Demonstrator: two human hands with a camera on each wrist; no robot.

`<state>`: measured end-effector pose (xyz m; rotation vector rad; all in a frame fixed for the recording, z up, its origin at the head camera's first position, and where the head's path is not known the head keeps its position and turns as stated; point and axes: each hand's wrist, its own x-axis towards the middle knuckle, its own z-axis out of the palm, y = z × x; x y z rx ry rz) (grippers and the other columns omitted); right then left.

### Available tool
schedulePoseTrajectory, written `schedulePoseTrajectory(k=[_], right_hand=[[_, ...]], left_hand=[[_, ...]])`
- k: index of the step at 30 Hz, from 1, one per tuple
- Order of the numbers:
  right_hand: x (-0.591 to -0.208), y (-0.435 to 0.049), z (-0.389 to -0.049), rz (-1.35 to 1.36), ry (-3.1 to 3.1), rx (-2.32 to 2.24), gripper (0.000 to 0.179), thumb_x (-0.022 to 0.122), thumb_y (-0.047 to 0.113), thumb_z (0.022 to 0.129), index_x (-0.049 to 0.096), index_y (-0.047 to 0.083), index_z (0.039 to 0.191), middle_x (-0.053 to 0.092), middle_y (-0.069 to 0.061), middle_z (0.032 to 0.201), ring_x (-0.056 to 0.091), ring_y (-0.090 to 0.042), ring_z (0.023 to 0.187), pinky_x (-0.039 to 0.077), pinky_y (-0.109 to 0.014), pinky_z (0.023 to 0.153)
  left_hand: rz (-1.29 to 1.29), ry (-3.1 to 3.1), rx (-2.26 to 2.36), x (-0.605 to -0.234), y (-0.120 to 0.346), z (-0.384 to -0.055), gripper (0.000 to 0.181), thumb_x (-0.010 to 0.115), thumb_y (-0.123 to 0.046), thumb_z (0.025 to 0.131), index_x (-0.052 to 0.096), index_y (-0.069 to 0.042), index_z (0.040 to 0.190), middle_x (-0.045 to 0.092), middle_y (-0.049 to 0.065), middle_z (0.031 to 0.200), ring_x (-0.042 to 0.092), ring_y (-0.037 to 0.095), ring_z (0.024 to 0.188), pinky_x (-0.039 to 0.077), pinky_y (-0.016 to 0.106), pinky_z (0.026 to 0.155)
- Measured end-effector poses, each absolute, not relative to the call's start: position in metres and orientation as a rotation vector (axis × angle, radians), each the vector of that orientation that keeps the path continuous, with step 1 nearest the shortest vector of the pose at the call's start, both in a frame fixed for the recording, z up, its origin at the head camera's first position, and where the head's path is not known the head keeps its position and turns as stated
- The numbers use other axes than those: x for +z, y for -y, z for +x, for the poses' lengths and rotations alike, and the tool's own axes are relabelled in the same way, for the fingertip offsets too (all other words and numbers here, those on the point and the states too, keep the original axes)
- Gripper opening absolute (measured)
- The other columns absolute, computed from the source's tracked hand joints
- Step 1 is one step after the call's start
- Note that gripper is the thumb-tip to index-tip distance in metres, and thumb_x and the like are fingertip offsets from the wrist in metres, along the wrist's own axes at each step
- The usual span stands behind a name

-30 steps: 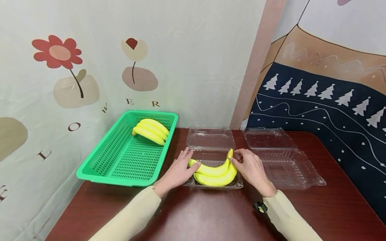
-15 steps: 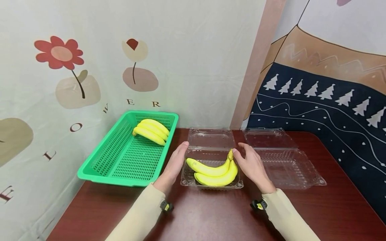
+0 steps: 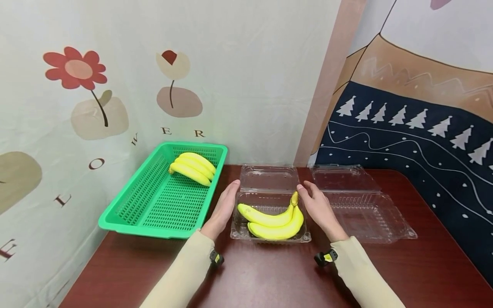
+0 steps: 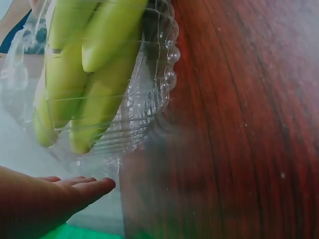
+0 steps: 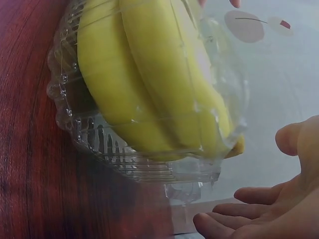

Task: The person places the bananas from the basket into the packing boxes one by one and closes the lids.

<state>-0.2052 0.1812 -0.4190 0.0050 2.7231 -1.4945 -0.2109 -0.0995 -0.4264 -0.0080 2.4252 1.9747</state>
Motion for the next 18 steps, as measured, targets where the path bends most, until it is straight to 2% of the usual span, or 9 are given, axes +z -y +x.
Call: schedulePoseTrajectory(k=[8, 18], right_hand=[[-0.422, -0.182, -0.211, 0.071, -2.657, -1.553, 0.075, 0.042, 0.052, 0.109, 0.029, -0.002, 0.160, 0.033, -0.026, 0.163, 0.036, -0.042, 0.148, 0.034, -0.057, 0.117], [-0.423, -0.178, -0.215, 0.124, -2.569, -1.621, 0.075, 0.044, 0.050, 0.108, 0.030, -0.002, 0.160, 0.033, -0.025, 0.163, 0.035, -0.041, 0.149, 0.032, -0.056, 0.119]], left_hand=[[-0.085, -2.291, 2.094, -0.427, 0.094, -0.216, 0.071, 0.038, -0.049, 0.110, 0.030, -0.001, 0.161, 0.030, 0.019, 0.166, 0.027, 0.035, 0.154, 0.024, 0.051, 0.124], [-0.101, -2.179, 2.185, -0.429, 0.089, -0.222, 0.074, 0.038, -0.050, 0.109, 0.027, 0.003, 0.161, 0.030, 0.026, 0.164, 0.029, 0.039, 0.153, 0.025, 0.050, 0.124]])
